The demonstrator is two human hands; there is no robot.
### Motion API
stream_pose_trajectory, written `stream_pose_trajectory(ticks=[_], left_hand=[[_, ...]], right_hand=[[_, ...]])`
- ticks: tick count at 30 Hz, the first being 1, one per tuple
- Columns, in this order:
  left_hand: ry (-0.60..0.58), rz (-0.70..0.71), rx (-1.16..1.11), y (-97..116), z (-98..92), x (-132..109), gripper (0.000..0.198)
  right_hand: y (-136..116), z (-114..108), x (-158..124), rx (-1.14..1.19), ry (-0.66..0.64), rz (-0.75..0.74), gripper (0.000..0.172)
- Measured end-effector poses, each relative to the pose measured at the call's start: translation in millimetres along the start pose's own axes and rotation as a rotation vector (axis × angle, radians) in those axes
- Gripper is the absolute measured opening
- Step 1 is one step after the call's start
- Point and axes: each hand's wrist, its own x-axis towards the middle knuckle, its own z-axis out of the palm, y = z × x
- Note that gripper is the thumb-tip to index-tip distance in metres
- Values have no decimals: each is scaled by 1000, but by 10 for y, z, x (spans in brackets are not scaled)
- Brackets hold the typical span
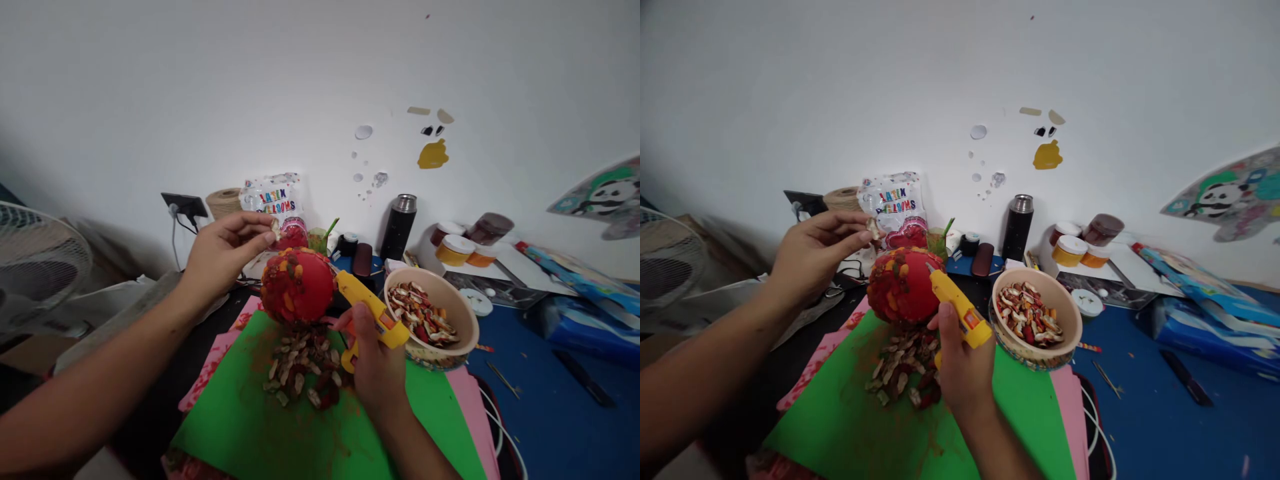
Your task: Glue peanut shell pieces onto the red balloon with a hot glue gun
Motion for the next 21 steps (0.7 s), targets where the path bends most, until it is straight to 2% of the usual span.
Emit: stream_pose_trajectory(ticks=[3, 9, 12, 16, 21], left_hand=[[-113, 25, 155, 23, -30, 98, 35], [-286, 172, 515, 98, -102, 340, 32], [-335, 218, 571, 128, -104, 402, 33], [-386, 297, 569, 155, -74, 458, 30], [-592, 272, 671, 163, 12, 570, 29]], right_hand=[[12, -11, 4, -9, 4, -3, 65], [37, -5, 12, -18, -19, 28, 67], [9, -2, 17, -37, -24, 22, 71], [-28, -6, 8, -33, -22, 22, 67], [-34, -16, 19, -30, 11, 14, 67]])
